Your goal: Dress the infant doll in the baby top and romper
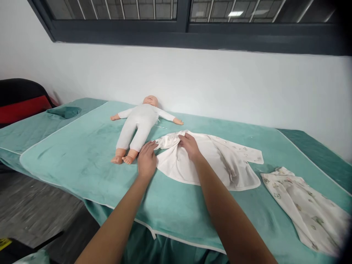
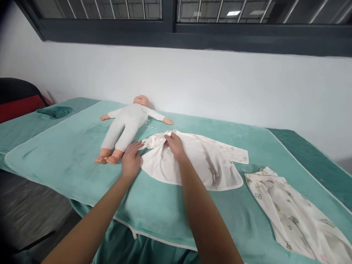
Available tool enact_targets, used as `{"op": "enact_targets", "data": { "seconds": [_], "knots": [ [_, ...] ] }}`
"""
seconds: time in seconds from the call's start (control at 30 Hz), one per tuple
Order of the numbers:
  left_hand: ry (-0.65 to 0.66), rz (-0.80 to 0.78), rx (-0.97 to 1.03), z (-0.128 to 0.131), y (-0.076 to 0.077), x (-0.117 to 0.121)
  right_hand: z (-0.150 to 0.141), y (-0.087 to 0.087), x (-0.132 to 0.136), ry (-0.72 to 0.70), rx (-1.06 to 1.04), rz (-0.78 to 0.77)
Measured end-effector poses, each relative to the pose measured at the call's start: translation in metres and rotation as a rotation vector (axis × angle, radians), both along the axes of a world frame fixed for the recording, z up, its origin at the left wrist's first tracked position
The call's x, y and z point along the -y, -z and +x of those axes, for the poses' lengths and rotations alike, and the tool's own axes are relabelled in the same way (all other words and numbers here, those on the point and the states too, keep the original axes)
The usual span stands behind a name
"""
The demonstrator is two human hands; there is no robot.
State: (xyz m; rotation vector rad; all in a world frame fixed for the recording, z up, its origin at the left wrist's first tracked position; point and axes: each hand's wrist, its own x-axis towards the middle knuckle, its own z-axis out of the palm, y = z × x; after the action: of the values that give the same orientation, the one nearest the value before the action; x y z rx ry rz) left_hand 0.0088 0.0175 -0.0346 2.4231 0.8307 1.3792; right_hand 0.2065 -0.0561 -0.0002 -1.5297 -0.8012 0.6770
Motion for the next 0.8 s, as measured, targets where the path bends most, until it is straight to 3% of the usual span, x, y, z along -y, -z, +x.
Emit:
{"op": "enact_targets", "data": {
  "seconds": [0.23,0.5,0.67,0.8],
  "knots": [
    [-0.067,0.028,-0.021,-0.001,0.004,0.000,0.008,-0.003,0.007,-0.083,-0.337,0.137],
    [-0.064,0.108,0.042,-0.003,-0.001,0.005,0.006,0.001,0.011,-0.113,-0.390,0.194],
    [-0.105,0.181,-0.138,-0.002,-0.010,0.024,0.003,0.001,0.010,-0.048,-0.368,0.215],
    [-0.200,0.136,-0.314,0.003,-0.014,0.032,0.005,0.002,0.009,-0.045,-0.404,0.233]
  ]
}}
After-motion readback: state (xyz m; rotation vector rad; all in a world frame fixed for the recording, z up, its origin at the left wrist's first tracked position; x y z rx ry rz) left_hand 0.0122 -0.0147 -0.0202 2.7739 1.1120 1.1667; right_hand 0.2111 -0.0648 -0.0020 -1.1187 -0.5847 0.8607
